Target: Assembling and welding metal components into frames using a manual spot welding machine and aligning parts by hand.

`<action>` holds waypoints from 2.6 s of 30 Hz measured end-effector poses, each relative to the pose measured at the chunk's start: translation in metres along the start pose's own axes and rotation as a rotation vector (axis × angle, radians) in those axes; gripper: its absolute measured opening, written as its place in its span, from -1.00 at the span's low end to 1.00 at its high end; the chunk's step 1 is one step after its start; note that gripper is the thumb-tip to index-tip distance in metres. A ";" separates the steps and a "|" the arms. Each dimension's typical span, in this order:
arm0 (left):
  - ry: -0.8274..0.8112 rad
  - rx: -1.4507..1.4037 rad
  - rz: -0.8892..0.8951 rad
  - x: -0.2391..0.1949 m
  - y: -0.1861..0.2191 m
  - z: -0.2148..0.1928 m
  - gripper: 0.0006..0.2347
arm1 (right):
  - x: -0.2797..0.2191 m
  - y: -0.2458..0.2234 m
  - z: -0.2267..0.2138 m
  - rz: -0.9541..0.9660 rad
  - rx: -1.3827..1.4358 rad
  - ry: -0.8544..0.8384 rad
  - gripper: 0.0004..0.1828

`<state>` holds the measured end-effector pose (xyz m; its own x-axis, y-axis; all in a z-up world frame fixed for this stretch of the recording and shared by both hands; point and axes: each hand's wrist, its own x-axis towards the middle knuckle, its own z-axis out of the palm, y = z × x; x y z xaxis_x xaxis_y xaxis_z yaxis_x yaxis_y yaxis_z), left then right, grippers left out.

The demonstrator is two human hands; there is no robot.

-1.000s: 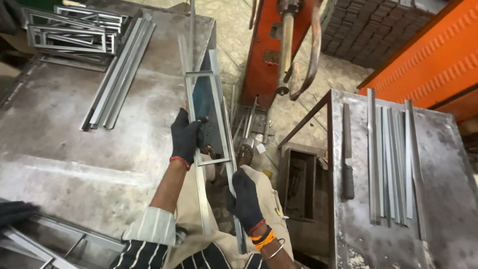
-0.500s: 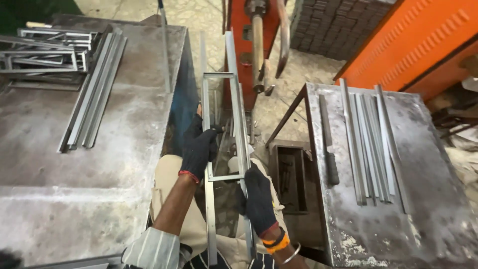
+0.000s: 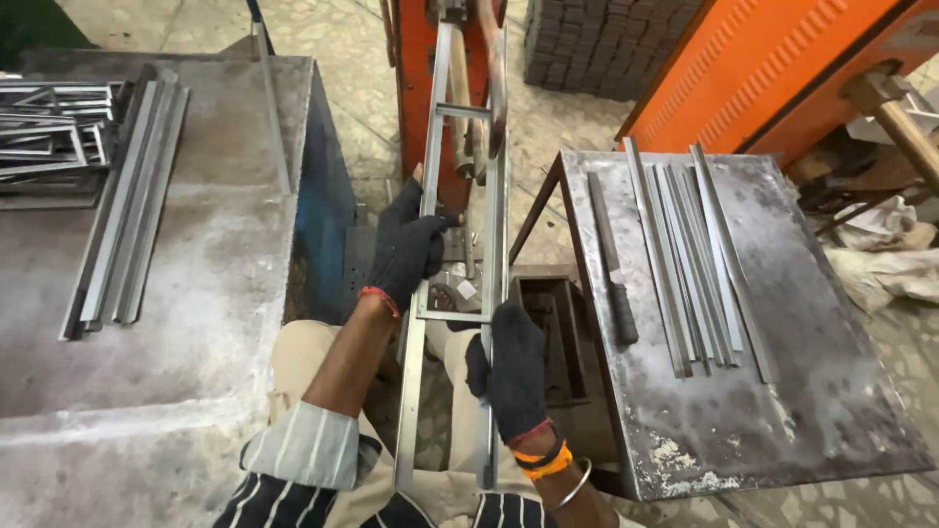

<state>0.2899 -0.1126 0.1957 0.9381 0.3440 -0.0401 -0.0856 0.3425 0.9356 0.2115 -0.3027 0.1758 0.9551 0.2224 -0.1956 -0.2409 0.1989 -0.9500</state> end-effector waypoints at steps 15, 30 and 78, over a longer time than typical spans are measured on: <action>-0.008 -0.042 -0.108 0.010 0.004 -0.005 -0.39 | 0.002 0.003 0.008 -0.254 -0.339 -0.003 -0.47; -0.048 0.062 0.011 0.061 0.017 0.006 -0.79 | 0.087 -0.049 0.027 -0.101 -0.015 -0.058 -0.26; -0.054 0.130 0.099 0.054 -0.005 -0.014 -0.66 | 0.112 0.012 -0.005 -0.301 -0.116 -0.032 -0.44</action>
<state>0.3360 -0.0834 0.1842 0.9442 0.3217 0.0707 -0.1383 0.1923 0.9716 0.3160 -0.2799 0.1412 0.9741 0.2005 0.1045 0.0747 0.1510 -0.9857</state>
